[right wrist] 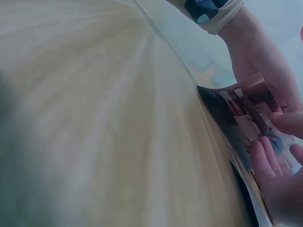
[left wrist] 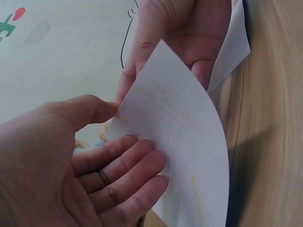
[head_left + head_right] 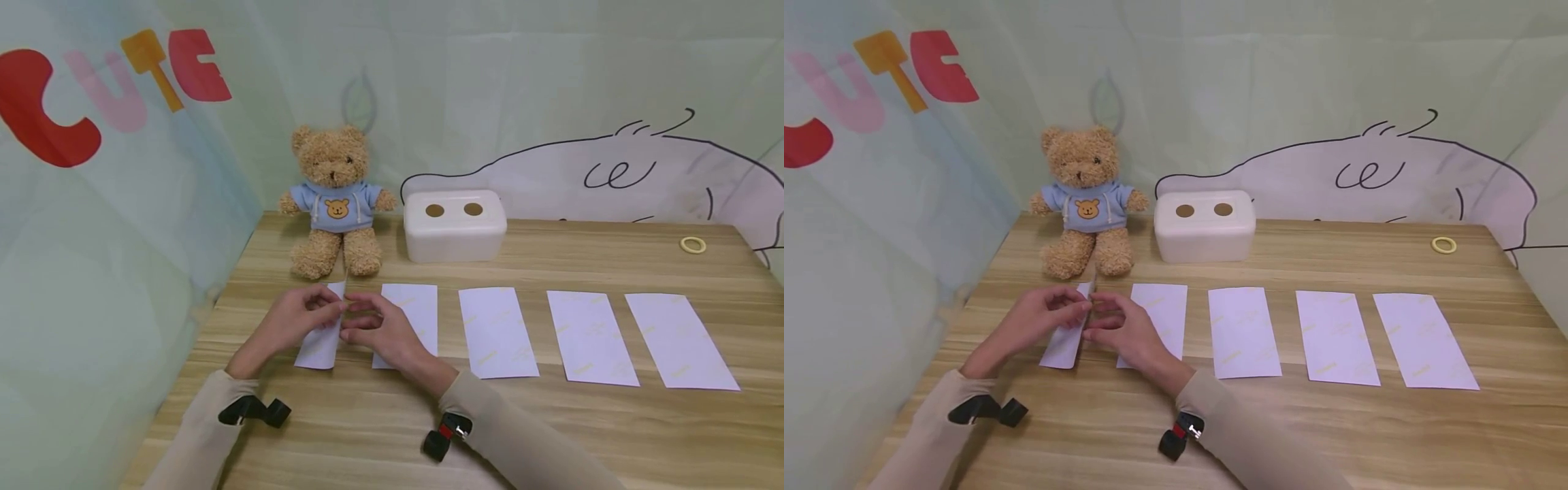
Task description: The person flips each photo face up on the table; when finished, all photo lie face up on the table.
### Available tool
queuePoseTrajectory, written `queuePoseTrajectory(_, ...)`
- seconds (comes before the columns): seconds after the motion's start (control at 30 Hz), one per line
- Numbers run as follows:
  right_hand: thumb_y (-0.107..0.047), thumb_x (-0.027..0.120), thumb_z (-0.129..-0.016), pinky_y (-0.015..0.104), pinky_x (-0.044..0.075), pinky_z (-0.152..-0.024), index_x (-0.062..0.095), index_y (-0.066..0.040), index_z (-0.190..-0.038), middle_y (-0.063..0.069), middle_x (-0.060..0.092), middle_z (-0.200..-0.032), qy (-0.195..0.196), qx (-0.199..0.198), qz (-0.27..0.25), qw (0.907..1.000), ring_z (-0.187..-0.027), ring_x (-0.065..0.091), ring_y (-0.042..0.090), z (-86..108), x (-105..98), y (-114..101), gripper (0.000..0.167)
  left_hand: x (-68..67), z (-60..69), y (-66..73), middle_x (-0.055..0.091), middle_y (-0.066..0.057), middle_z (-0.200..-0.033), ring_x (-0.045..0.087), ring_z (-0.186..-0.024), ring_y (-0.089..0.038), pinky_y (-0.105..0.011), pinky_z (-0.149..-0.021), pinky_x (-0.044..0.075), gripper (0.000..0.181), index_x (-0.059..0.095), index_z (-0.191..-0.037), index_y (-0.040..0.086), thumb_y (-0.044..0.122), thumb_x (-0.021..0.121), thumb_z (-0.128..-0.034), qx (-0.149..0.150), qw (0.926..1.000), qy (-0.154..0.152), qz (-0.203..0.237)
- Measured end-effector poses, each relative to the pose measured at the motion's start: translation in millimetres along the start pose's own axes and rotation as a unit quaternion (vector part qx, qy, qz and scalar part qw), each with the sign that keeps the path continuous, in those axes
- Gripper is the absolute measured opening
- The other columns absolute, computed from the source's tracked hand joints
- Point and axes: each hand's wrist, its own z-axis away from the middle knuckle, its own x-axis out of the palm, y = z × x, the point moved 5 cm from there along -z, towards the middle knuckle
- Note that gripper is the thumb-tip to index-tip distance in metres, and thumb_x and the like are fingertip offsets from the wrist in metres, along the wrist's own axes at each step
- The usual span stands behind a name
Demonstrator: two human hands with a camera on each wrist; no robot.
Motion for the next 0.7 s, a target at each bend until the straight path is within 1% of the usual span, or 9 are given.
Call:
queuePoseTrajectory(0.17, 0.007, 0.078, -0.091, 0.036, 0.060, -0.089, 0.059, -0.004, -0.146, 0.017, 0.063, -0.133, -0.006, -0.007, -0.010, 0.9999, -0.111, 0.073, 0.030, 1.2, 3, 0, 0.059, -1.6, 2.4, 5.2, 0.075, -0.007, -0.089, 0.072, -0.078, -0.020, -0.035, -0.071, 0.060, 0.024, 0.072, -0.109, -0.003, 0.020, 0.071, -0.1031, 0.005, 0.9999, 0.000, 0.012)
queuePoseTrajectory(0.33, 0.009, 0.076, -0.091, 0.035, 0.060, -0.089, 0.059, -0.007, -0.147, 0.017, 0.062, -0.135, -0.009, -0.004, -0.014, 0.9999, -0.109, 0.073, 0.027, 2.7, 5, -1, 0.061, -4.4, 6.1, 11.3, 0.075, -0.007, -0.088, 0.073, -0.076, -0.020, -0.033, -0.069, 0.060, 0.020, 0.074, -0.109, -0.003, 0.015, 0.069, -0.1025, 0.004, 0.9999, 0.014, 0.000)
queuePoseTrajectory(0.43, 0.010, 0.075, -0.091, 0.035, 0.060, -0.088, 0.059, -0.006, -0.147, 0.018, 0.061, -0.134, -0.008, -0.008, -0.011, 0.9999, -0.108, 0.073, 0.027, 2.8, 5, -2, 0.060, -6.9, 8.5, 15.3, 0.076, -0.007, -0.088, 0.073, -0.074, -0.020, -0.035, -0.069, 0.061, 0.020, 0.075, -0.110, -0.003, 0.013, 0.067, -0.1021, -0.003, 0.9997, 0.022, -0.006)
queuePoseTrajectory(0.57, 0.010, 0.074, -0.092, 0.035, 0.060, -0.088, 0.060, -0.007, -0.147, 0.020, 0.061, -0.134, -0.007, -0.011, -0.004, 0.9999, -0.108, 0.073, 0.027, 1.6, 4, -3, 0.059, -12.8, 11.0, 20.0, 0.077, -0.010, -0.091, 0.073, -0.073, -0.020, -0.041, -0.071, 0.063, 0.023, 0.074, -0.113, -0.004, 0.014, 0.065, -0.1026, -0.013, 0.9994, 0.029, -0.008)
queuePoseTrajectory(0.7, 0.009, 0.074, -0.093, 0.035, 0.061, -0.088, 0.060, -0.006, -0.146, 0.021, 0.063, -0.133, -0.003, -0.014, 0.000, 0.9999, -0.109, 0.073, 0.028, 0.3, 3, -2, 0.058, -22.9, 12.7, 25.0, 0.077, -0.011, -0.094, 0.071, -0.073, -0.017, -0.040, -0.069, 0.061, 0.024, 0.075, -0.113, -0.003, 0.015, 0.065, -0.1025, -0.005, 0.9985, 0.047, -0.029)
